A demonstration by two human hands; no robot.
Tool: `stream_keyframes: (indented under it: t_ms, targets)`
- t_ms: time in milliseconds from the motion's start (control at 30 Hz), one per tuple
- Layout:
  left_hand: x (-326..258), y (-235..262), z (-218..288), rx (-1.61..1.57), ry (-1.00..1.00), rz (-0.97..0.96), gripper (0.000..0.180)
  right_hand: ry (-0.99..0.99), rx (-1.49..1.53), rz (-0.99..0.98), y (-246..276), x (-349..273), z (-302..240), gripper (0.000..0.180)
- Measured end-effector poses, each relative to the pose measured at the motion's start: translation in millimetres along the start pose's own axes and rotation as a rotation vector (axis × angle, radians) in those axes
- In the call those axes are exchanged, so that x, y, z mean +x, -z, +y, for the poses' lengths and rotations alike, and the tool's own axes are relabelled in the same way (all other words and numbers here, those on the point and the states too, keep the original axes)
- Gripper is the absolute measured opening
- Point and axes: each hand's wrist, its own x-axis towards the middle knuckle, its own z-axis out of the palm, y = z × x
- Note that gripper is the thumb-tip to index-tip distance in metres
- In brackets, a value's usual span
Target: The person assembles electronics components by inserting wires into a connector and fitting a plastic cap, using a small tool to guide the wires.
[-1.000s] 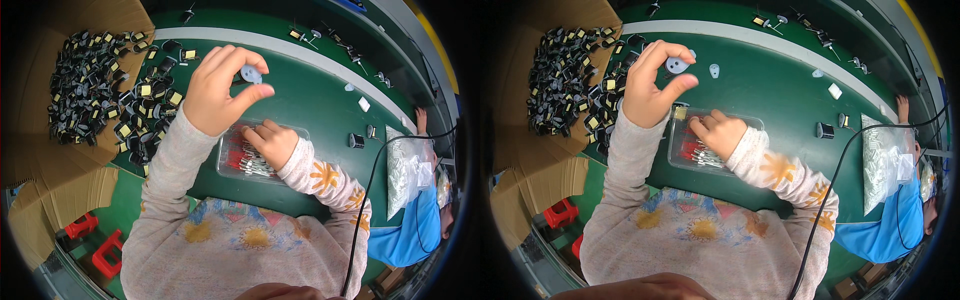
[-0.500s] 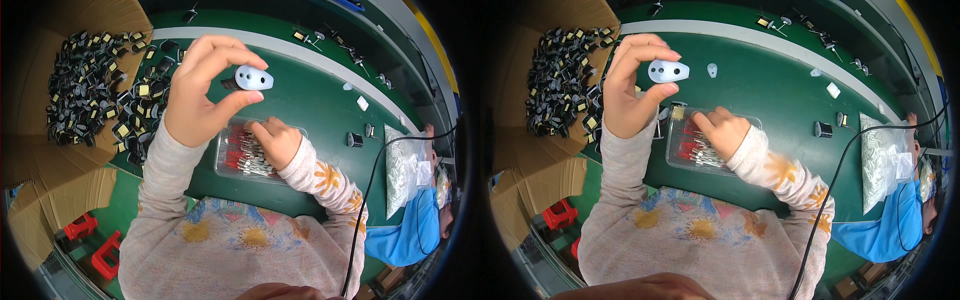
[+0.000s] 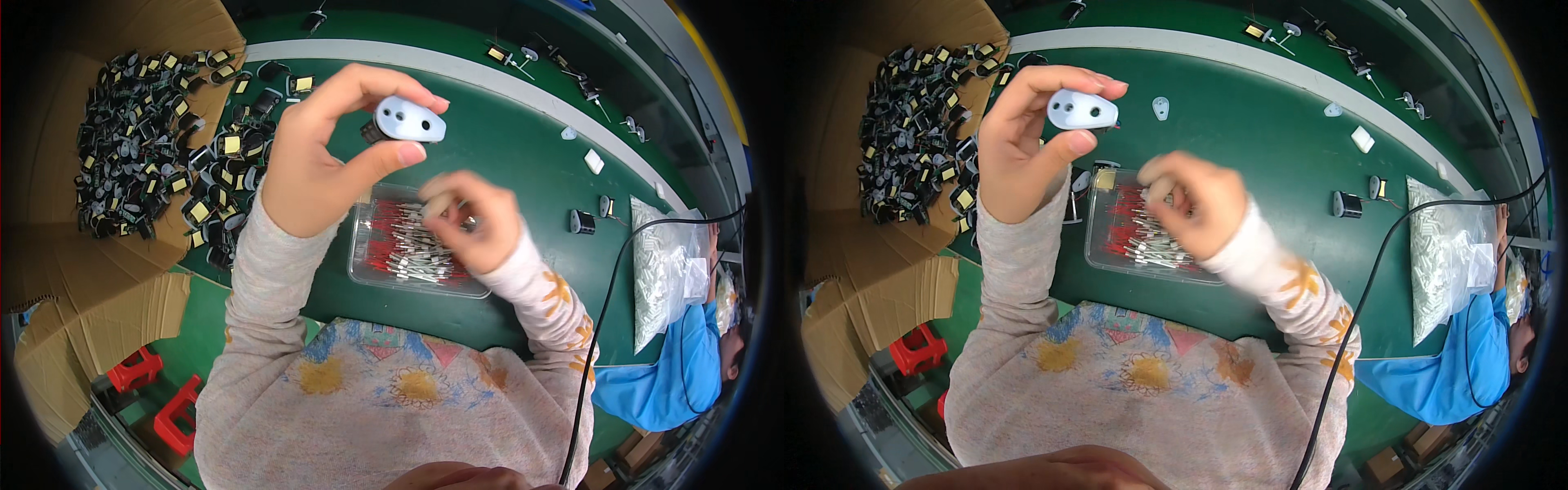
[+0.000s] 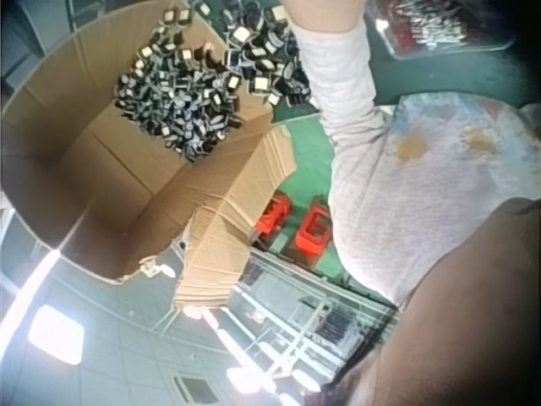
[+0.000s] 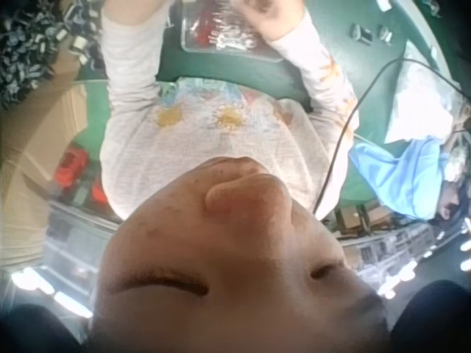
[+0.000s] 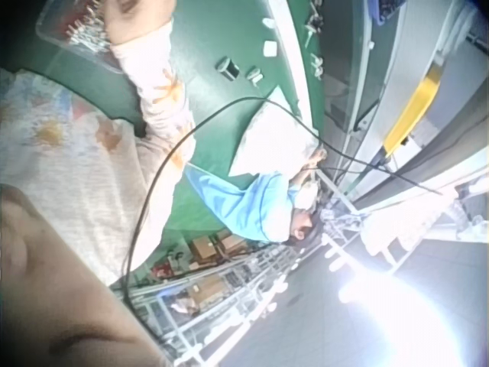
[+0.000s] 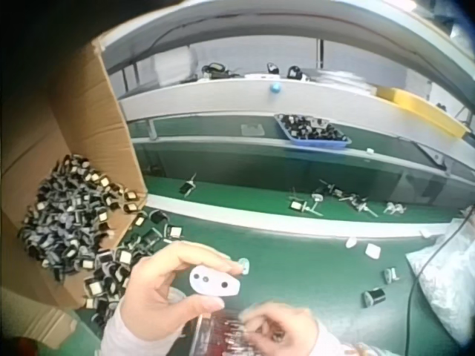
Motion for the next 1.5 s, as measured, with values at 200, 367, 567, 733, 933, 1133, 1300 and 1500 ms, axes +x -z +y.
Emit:
stream_keyframes:
  t_ms: [200, 367, 567, 733, 933, 1133, 1300, 1500]
  targets:
    - [0.8, 2.9, 2.8, -0.212, 0.282, -0.240, 0.042, 0.044, 0.990, 0.439, 28.1, -2.7, -0.2, 0.037]
    - [1.1, -12.1, -4.4, -0.088, 0.101, -0.574, 0.037, 0.223, 0.859, 0.588, 26.1, -9.6, -15.1, 0.039]
    - [-1.5, -21.5, -4.3, -0.189, 0.126, -0.598, 0.038, 0.317, 0.761, 0.630, 22.1, -11.9, -20.5, 0.043]
    - [-2.7, -19.2, 1.2, -0.166, 0.121, -0.577, 0.037, 0.332, 0.413, 0.379, 38.2, -9.3, -23.3, 0.032]
    - [-6.5, -22.1, 6.5, -0.129, 0.095, -0.448, 0.034, 0.421, 0.460, 0.542, 37.8, -15.8, -22.7, 0.018]
    - [-12.7, -35.2, 12.5, -0.078, 0.171, -0.224, 0.032, 0.476, 0.292, 0.745, 38.9, -34.0, -41.0, 0.022]
    - [-14.9, -38.8, 9.9, 0.037, 0.023, -0.224, 0.032, 0.477, 0.177, 0.748, 33.9, -33.8, -41.0, 0.024]
    - [-12.2, -40.3, 13.1, 0.158, -0.114, -0.217, 0.031, 0.481, 0.044, 0.755, 37.6, -36.7, -49.5, 0.023]
